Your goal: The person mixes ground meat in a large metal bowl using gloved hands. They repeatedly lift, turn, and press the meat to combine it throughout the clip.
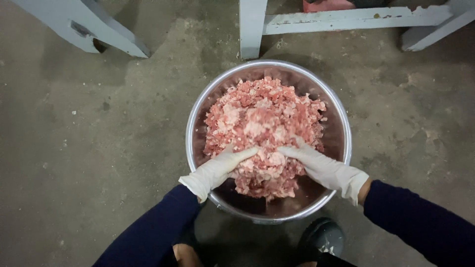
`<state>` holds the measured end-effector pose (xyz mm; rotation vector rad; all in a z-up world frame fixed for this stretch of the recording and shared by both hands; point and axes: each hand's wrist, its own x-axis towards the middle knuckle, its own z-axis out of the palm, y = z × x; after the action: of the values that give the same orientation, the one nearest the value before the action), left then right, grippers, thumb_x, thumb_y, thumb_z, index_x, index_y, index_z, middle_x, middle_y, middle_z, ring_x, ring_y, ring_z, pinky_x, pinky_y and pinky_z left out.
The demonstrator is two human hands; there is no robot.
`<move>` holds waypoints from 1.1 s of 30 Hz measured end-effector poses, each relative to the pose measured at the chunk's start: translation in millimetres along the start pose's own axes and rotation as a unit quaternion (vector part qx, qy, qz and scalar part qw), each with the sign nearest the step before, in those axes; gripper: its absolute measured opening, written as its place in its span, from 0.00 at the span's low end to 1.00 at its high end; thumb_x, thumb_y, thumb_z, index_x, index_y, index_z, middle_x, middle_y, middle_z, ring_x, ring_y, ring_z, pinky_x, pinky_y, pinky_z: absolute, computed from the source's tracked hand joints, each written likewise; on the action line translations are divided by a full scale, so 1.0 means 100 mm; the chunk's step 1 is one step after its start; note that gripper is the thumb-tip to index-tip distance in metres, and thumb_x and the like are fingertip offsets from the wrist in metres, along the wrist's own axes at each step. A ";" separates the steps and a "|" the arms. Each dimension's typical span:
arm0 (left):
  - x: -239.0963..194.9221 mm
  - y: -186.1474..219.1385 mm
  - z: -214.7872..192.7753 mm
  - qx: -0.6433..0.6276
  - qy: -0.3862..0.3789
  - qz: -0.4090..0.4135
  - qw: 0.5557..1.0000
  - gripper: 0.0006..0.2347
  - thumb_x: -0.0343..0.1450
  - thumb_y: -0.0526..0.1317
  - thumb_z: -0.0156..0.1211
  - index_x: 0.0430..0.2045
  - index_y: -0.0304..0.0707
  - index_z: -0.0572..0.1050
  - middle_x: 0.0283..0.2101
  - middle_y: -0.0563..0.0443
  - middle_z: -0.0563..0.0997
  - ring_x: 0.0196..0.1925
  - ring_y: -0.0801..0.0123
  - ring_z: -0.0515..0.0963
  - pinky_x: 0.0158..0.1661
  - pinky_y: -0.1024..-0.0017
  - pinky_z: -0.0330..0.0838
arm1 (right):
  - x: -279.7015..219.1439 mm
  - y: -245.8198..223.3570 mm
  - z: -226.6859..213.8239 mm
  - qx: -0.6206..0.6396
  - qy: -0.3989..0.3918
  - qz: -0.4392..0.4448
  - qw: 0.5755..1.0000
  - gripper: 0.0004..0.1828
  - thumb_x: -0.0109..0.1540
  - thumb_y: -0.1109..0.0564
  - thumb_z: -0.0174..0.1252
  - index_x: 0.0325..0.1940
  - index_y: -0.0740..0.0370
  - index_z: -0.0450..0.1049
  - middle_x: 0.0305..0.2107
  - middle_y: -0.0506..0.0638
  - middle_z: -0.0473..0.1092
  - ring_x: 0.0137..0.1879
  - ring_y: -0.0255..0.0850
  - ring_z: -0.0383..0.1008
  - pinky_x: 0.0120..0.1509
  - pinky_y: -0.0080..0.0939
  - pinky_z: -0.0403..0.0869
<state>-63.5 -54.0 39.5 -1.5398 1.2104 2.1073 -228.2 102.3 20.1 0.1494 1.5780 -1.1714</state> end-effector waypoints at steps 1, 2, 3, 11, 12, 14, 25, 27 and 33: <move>-0.02 0.03 0.01 -0.008 -0.007 0.015 1.000 0.44 0.55 0.55 0.77 0.66 0.43 0.61 0.51 0.41 0.74 0.37 0.62 0.79 0.33 0.67 0.80 | -0.06 -0.09 0.07 -0.023 0.000 -0.011 1.000 0.42 0.51 0.57 0.71 0.68 0.52 0.64 0.56 0.55 0.69 0.61 0.48 0.70 0.66 0.54 0.70; -0.04 0.06 0.03 -0.015 -0.016 0.029 0.999 0.47 0.54 0.55 0.78 0.67 0.43 0.59 0.56 0.39 0.72 0.42 0.58 0.80 0.35 0.62 0.81 | -0.13 -0.17 0.13 -0.046 0.002 -0.021 0.999 0.46 0.48 0.57 0.73 0.70 0.51 0.62 0.59 0.55 0.67 0.62 0.47 0.69 0.68 0.52 0.68; -0.11 0.13 0.08 -0.014 -0.017 0.028 0.999 0.47 0.54 0.55 0.78 0.67 0.43 0.59 0.56 0.39 0.72 0.42 0.58 0.80 0.35 0.62 0.81 | -0.19 -0.25 0.18 -0.045 0.004 -0.021 0.999 0.46 0.48 0.57 0.73 0.70 0.51 0.62 0.59 0.55 0.67 0.62 0.47 0.69 0.68 0.52 0.68; -0.37 0.43 0.22 0.017 0.015 0.078 0.997 0.51 0.52 0.44 0.80 0.71 0.45 0.53 0.72 0.40 0.58 0.71 0.43 0.62 0.60 0.42 0.64 | 0.00 -0.38 0.20 -0.115 -0.008 -0.135 0.984 0.50 0.42 0.66 0.75 0.68 0.53 0.66 0.56 0.53 0.70 0.61 0.43 0.70 0.66 0.44 0.71; -0.32 0.41 0.22 0.017 0.014 0.078 0.997 0.51 0.52 0.44 0.80 0.71 0.45 0.53 0.72 0.40 0.58 0.71 0.43 0.62 0.60 0.42 0.64 | 0.09 -0.36 0.15 -0.114 -0.007 -0.136 0.984 0.50 0.42 0.66 0.75 0.68 0.53 0.66 0.56 0.53 0.70 0.61 0.43 0.70 0.66 0.44 0.71; -0.24 0.38 0.21 -0.002 0.015 0.104 0.994 0.49 0.50 0.39 0.80 0.68 0.42 0.56 0.68 0.38 0.64 0.66 0.44 0.69 0.54 0.44 0.71 | 0.28 -0.31 0.07 -0.171 0.015 -0.151 0.973 0.49 0.43 0.66 0.76 0.67 0.53 0.67 0.55 0.52 0.71 0.59 0.41 0.72 0.66 0.44 0.72; 0.38 0.28 0.07 0.068 0.046 0.158 0.984 0.38 0.56 0.31 0.72 0.62 0.30 0.59 0.31 0.47 0.70 0.23 0.67 0.76 0.28 0.68 0.82 | 0.70 -0.59 -0.17 -0.549 0.132 -0.161 0.809 0.28 0.56 0.28 0.58 0.61 0.22 0.67 0.52 0.40 0.74 0.59 0.43 0.73 0.68 0.50 0.70; 0.46 0.28 0.08 0.079 0.041 0.169 0.982 0.30 0.58 0.31 0.69 0.56 0.28 0.65 0.29 0.49 0.69 0.23 0.68 0.75 0.25 0.68 0.81 | 0.75 -0.65 -0.25 -0.568 0.143 -0.161 0.794 0.30 0.57 0.27 0.56 0.62 0.30 0.66 0.51 0.43 0.75 0.58 0.45 0.75 0.66 0.52 0.71; 0.08 0.54 0.05 0.150 0.035 0.143 0.978 0.35 0.57 0.44 0.74 0.58 0.35 0.66 0.55 0.31 0.76 0.52 0.49 0.80 0.49 0.59 0.77 | -0.14 -0.71 0.06 -0.568 0.077 -0.154 0.805 0.45 0.54 0.38 0.59 0.74 0.34 0.51 0.59 0.51 0.69 0.62 0.49 0.72 0.67 0.49 0.72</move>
<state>-104.2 -85.9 58.6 -1.3817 1.7759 1.9257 -263.4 68.5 74.3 -0.8478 2.2522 -0.2593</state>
